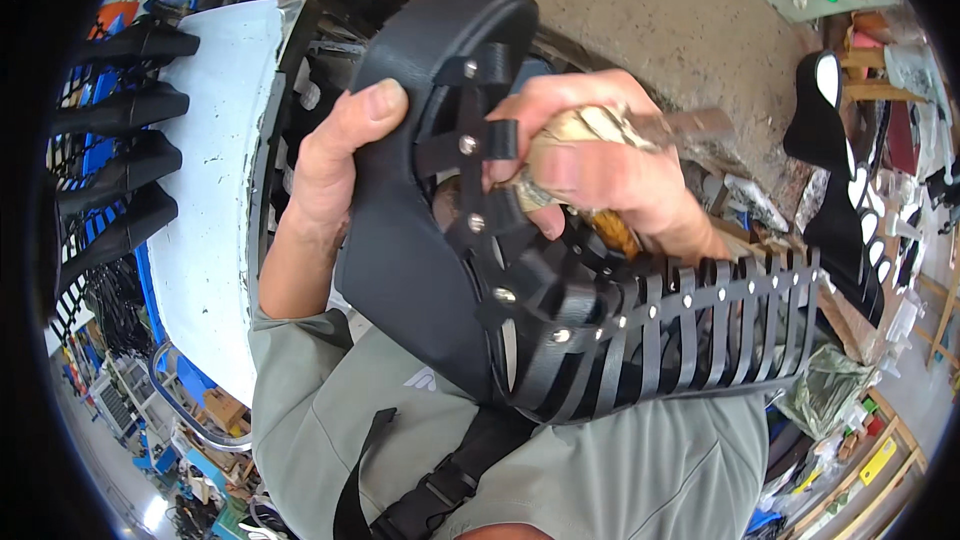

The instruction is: Manually assemble and inspect components of a high-heeled cage sandal.

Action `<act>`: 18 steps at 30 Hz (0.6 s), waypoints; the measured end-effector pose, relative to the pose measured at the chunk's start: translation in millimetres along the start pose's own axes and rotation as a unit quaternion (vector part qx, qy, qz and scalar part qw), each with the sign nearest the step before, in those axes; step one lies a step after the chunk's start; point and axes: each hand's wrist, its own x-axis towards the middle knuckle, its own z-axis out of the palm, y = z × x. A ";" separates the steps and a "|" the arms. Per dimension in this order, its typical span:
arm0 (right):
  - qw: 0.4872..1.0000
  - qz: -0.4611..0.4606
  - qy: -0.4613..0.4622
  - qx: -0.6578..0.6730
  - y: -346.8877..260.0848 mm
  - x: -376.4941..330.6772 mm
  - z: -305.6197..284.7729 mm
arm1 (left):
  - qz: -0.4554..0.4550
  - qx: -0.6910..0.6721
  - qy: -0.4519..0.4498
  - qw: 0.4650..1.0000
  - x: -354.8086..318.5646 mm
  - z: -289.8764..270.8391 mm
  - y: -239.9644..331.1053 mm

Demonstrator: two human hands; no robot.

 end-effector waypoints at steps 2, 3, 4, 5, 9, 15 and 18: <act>0.998 0.029 -0.011 0.046 6.1 -1.5 -7.8 | -0.005 -0.048 0.053 0.997 -1.9 -0.2 -3.6; 0.997 -0.001 -0.061 0.038 9.6 -1.6 -10.1 | 0.018 -0.057 0.084 0.995 -4.8 1.5 -5.3; 0.992 -0.027 -0.117 0.032 16.1 0.4 -11.2 | 0.017 -0.060 0.095 0.993 -9.4 0.4 -7.3; 0.985 -0.073 -0.154 0.038 24.4 2.4 -15.0 | 0.019 -0.070 0.116 0.991 -13.5 -0.6 -8.9; 0.982 -0.089 -0.161 0.036 29.7 -7.8 -17.9 | -0.003 -0.077 0.168 0.983 -17.9 -6.2 -15.7; 0.992 -0.066 -0.085 0.061 33.9 -29.0 -0.5 | 0.026 -0.073 0.233 0.969 -29.8 -7.8 -23.3; 0.969 -0.149 -0.198 -0.008 42.4 -21.9 -2.1 | 0.031 -0.062 0.256 0.964 -36.5 -12.7 -26.3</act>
